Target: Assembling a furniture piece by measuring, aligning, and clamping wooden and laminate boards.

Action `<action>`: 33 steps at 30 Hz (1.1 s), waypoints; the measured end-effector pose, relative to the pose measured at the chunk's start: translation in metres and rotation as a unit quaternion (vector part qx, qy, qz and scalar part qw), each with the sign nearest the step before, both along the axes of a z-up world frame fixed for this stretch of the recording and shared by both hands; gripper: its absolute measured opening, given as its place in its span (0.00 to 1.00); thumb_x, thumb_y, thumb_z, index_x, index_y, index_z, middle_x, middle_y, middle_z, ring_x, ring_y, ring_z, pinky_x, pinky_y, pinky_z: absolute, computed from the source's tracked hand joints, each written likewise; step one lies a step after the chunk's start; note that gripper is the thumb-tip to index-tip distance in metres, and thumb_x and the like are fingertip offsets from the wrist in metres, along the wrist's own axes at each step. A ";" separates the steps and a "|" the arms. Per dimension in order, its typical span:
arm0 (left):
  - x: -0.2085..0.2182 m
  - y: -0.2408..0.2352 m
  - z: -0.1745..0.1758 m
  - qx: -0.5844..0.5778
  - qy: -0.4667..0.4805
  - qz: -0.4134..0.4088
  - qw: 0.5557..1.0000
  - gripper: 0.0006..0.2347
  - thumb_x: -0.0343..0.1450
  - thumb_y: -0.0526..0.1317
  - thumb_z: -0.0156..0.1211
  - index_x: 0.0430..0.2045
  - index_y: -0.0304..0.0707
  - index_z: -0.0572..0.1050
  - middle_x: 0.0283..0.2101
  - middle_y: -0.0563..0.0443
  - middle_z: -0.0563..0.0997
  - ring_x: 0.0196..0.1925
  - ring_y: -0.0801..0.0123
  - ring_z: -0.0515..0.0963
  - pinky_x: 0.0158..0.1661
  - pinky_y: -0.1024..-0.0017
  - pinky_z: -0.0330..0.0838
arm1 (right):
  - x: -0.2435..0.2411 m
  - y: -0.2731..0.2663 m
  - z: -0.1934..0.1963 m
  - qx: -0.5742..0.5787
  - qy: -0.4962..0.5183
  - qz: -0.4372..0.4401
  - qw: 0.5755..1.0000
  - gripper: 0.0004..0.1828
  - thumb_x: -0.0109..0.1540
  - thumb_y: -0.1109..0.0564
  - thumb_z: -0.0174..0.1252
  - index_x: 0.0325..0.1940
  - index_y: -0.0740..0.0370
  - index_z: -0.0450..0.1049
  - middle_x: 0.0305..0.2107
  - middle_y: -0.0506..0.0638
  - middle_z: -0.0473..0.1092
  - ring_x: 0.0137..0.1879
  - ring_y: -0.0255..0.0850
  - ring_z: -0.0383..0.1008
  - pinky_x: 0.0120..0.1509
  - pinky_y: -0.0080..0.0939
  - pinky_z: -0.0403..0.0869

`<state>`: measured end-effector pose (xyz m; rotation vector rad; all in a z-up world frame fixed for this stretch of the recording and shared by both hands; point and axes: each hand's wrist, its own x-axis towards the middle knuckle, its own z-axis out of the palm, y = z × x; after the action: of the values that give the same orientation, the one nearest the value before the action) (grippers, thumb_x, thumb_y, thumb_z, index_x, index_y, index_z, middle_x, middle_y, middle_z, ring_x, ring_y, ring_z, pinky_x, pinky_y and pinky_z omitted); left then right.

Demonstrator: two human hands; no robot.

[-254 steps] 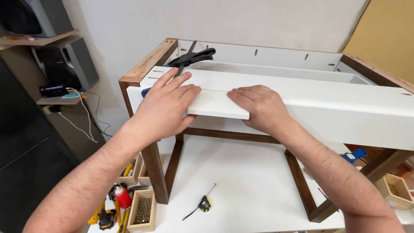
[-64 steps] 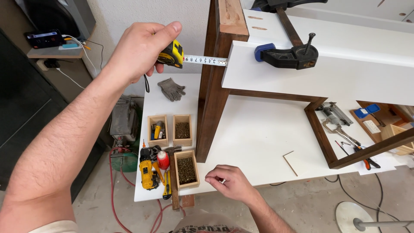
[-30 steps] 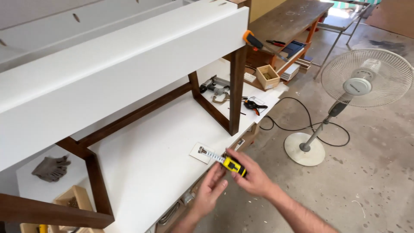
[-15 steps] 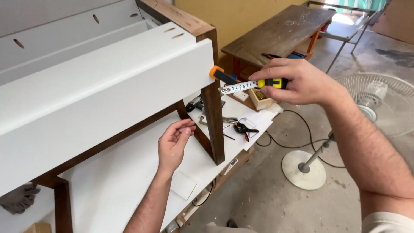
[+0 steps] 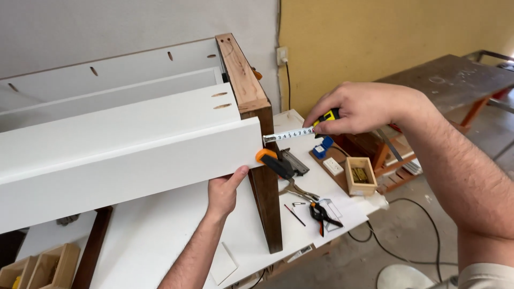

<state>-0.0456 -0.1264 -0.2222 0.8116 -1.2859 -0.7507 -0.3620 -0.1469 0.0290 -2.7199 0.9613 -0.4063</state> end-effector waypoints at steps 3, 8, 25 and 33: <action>-0.009 -0.003 -0.003 -0.007 0.017 0.033 0.999 0.20 0.70 0.33 0.67 0.57 0.25 0.73 0.56 0.37 0.81 0.58 0.60 0.79 0.61 0.55 0.73 | 0.001 -0.021 0.007 0.027 0.038 0.017 0.999 0.15 0.58 0.51 0.63 0.47 0.46 0.87 0.38 0.53 0.84 0.40 0.53 0.85 0.48 0.52 0.79; -0.020 -0.008 -0.014 -0.038 0.091 0.056 0.994 0.21 0.70 0.30 0.64 0.60 0.32 0.72 0.58 0.45 0.80 0.60 0.68 0.74 0.63 0.59 0.70 | 0.008 -0.039 0.016 0.040 0.055 0.042 0.997 0.14 0.59 0.50 0.62 0.47 0.43 0.87 0.33 0.51 0.83 0.31 0.45 0.82 0.41 0.45 0.79; -0.027 -0.004 -0.008 -0.049 0.126 0.043 0.990 0.17 0.69 0.28 0.64 0.54 0.34 0.77 0.51 0.45 0.84 0.53 0.68 0.78 0.58 0.58 0.74 | 0.012 -0.039 0.014 0.060 0.063 0.057 0.995 0.15 0.60 0.51 0.60 0.47 0.45 0.87 0.28 0.55 0.82 0.24 0.44 0.79 0.33 0.42 0.76; -0.027 -0.003 -0.007 -0.050 0.119 0.040 0.991 0.17 0.69 0.29 0.65 0.53 0.34 0.77 0.50 0.46 0.85 0.52 0.69 0.78 0.58 0.59 0.74 | 0.012 -0.038 0.010 0.066 0.066 0.045 0.995 0.15 0.60 0.52 0.59 0.47 0.46 0.87 0.26 0.57 0.81 0.21 0.44 0.77 0.30 0.41 0.75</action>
<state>-0.0727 -0.1290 -0.2296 0.6674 -1.0616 -0.6913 -0.3504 -0.1845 0.0393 -2.6832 0.8591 -0.1433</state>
